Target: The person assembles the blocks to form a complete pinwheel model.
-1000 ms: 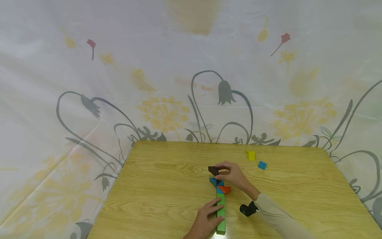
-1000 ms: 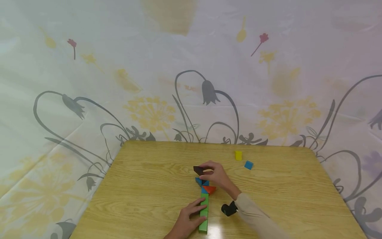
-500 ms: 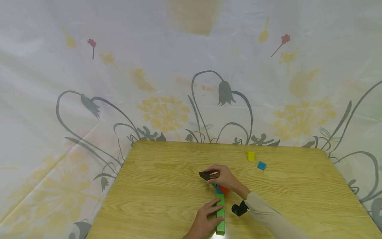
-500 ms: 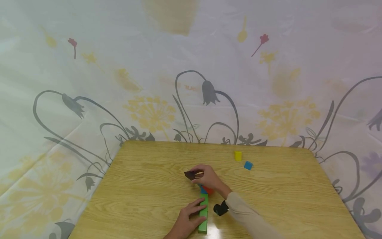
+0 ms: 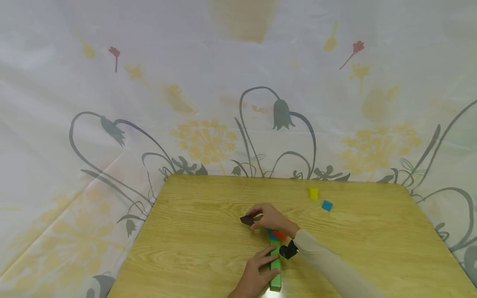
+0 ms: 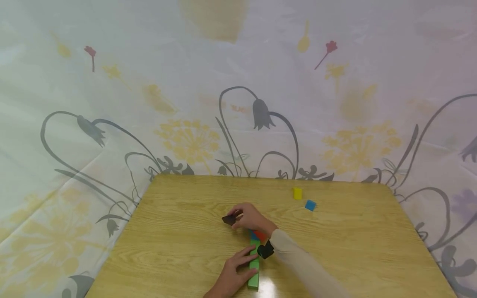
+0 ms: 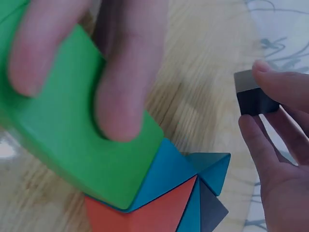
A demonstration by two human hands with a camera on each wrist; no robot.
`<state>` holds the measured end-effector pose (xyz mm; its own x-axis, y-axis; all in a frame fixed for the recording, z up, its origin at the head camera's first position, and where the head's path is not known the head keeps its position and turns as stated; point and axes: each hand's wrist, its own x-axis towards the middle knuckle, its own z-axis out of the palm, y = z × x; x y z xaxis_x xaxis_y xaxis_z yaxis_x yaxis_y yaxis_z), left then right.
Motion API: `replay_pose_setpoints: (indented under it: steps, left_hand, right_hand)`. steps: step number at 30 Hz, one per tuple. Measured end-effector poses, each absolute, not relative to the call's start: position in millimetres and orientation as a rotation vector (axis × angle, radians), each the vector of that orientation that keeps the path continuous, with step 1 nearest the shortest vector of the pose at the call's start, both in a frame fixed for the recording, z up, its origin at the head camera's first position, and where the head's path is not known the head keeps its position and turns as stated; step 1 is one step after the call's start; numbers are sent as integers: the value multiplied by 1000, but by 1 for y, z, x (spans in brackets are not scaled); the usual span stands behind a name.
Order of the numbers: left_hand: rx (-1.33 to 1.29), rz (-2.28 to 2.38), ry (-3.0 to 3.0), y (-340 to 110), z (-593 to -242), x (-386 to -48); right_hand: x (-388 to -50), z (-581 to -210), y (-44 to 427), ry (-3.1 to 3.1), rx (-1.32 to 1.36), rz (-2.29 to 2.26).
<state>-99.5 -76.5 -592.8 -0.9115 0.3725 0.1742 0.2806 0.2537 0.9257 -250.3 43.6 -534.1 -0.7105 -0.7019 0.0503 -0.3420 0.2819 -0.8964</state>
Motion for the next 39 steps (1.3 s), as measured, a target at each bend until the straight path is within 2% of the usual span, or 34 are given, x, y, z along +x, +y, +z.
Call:
replay_pose_setpoints:
  steps: [17,39]
  left_hand:
    - [628,1747,2429,-76,-595,-100]
    - [623,1731,2465,-77,-593,-99]
  right_hand:
    - [-270,-534,30,2218,-882,-1144]
    - [-277,-535,33,2311,-920,-1123]
